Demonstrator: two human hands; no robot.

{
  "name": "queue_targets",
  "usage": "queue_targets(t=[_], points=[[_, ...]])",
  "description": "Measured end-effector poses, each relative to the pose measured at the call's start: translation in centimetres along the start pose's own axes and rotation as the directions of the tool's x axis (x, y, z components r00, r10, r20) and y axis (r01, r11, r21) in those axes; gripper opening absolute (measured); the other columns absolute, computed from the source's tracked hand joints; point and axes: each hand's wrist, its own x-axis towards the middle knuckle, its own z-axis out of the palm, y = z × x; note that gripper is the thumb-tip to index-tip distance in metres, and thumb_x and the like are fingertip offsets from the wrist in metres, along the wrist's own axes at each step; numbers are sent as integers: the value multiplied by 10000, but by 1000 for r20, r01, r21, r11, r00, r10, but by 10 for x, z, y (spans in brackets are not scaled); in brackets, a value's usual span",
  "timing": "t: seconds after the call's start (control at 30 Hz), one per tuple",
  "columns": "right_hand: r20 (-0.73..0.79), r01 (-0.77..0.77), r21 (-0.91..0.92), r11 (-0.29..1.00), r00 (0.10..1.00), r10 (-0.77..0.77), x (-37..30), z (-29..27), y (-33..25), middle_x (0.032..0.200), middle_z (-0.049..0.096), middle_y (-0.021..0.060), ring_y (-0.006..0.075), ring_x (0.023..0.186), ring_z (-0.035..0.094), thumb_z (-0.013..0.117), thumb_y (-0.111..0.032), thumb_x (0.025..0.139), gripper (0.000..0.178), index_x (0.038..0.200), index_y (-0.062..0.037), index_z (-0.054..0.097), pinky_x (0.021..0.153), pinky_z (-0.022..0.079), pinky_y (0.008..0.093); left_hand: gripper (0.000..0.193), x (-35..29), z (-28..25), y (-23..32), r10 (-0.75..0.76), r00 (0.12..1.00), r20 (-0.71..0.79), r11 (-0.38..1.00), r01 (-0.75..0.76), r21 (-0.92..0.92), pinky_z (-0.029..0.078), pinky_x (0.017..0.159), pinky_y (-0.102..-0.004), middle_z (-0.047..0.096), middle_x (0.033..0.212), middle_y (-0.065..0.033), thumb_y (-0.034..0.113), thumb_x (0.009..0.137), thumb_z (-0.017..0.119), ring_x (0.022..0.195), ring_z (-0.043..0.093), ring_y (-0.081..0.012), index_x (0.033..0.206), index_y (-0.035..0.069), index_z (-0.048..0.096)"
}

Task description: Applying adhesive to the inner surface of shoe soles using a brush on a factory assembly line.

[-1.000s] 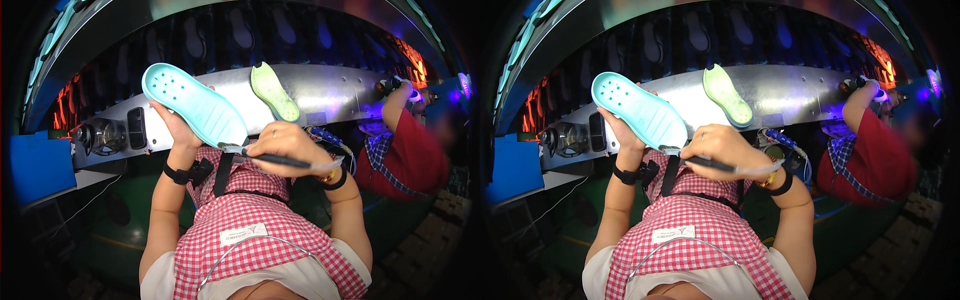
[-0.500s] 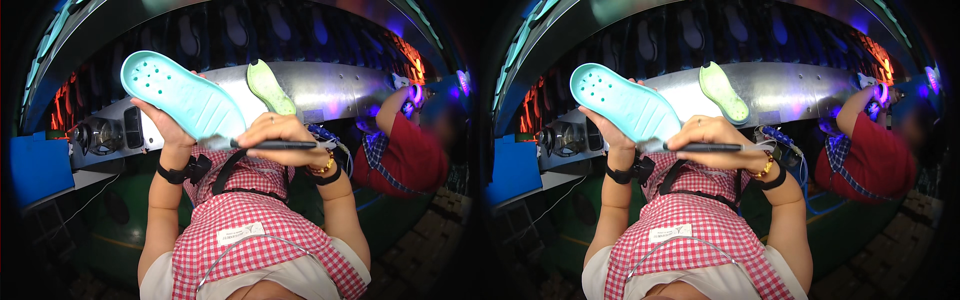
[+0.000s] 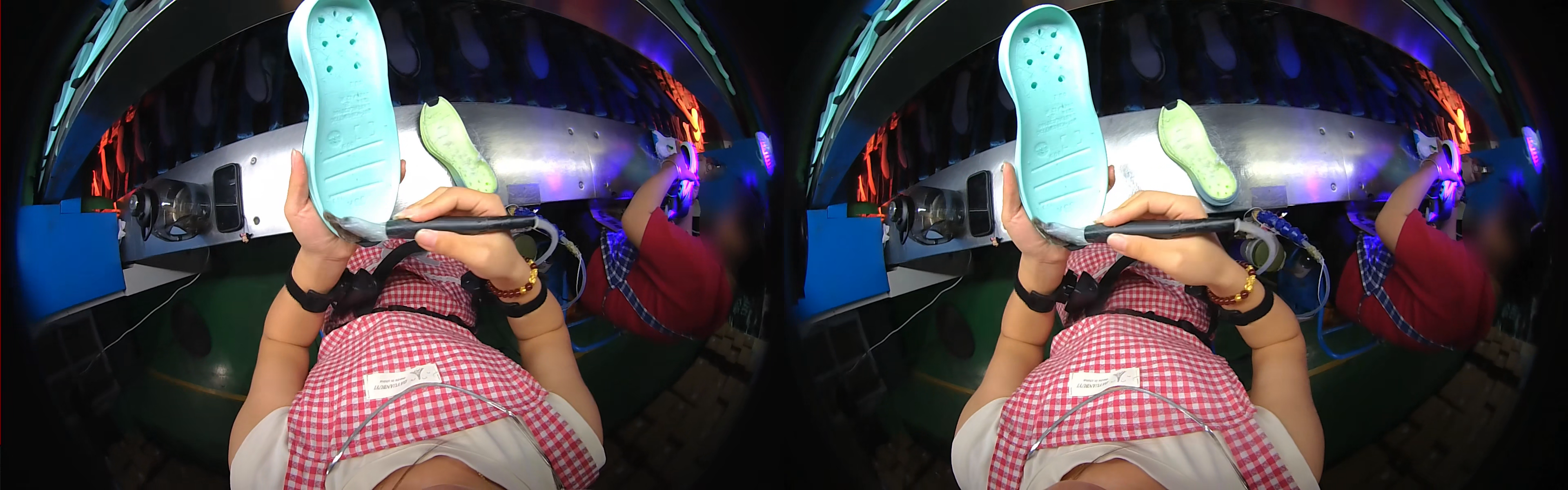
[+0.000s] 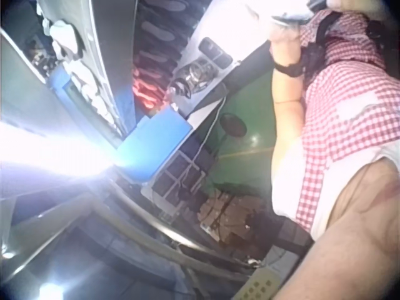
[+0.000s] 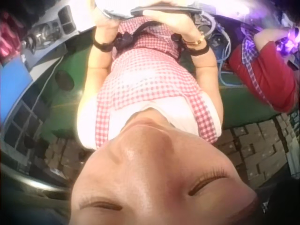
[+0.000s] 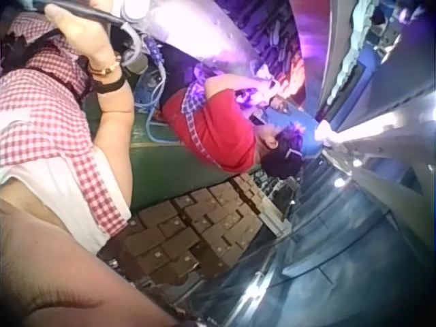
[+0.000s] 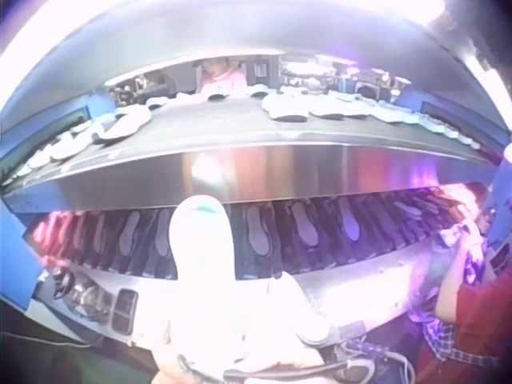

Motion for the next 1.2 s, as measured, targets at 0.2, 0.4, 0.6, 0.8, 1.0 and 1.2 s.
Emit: queue_targets(t=[0.2,0.4,0.6,0.8,1.0,1.2], points=[[143,67,-250,966,989,-32,8,-3,-10,882,632,90,110,795,588,625,18,736,186,920,33,611,716,477,230,628,5,-10,4,31,997,-73,999,-29,26,355,912,-554,437,1231,-199,496,870,283,1063,484,-377,1278,22,344],[106,-6,-315,949,994,41,19,-21,-18,812,640,72,79,696,578,637,1,722,186,907,13,628,617,466,195,643,8,-3,9,34,998,-48,984,-25,178,432,880,-465,477,1168,-221,442,831,426,993,539,-355,1271,-14,315],[162,-32,-326,945,983,89,13,-17,-24,885,636,156,225,851,617,647,50,673,175,845,33,624,771,489,305,609,16,-1,18,1,1000,-29,982,5,188,453,849,-463,496,1143,-232,400,830,446,961,558,-356,1245,-36,352],[273,254,-433,865,951,-143,20,-28,-36,884,640,147,252,855,618,670,17,671,198,866,6,636,774,491,326,459,20,6,29,-231,967,-110,959,246,142,477,828,-406,537,1098,-204,278,872,420,926,586,-295,1192,-51,413],[575,320,-543,776,816,66,28,-40,-42,883,640,98,246,819,614,639,-82,715,144,856,-58,630,686,482,308,402,20,12,35,-518,802,-298,696,597,399,512,731,-265,575,1018,-165,221,842,513,845,611,-193,1131,-56,477],[633,424,-686,591,748,199,22,-44,-47,897,636,83,253,832,604,608,-56,715,159,874,-47,607,700,474,311,401,15,17,40,-520,759,-392,563,650,511,508,711,-244,582,1010,-149,219,843,526,828,610,-166,1131,-56,483]])
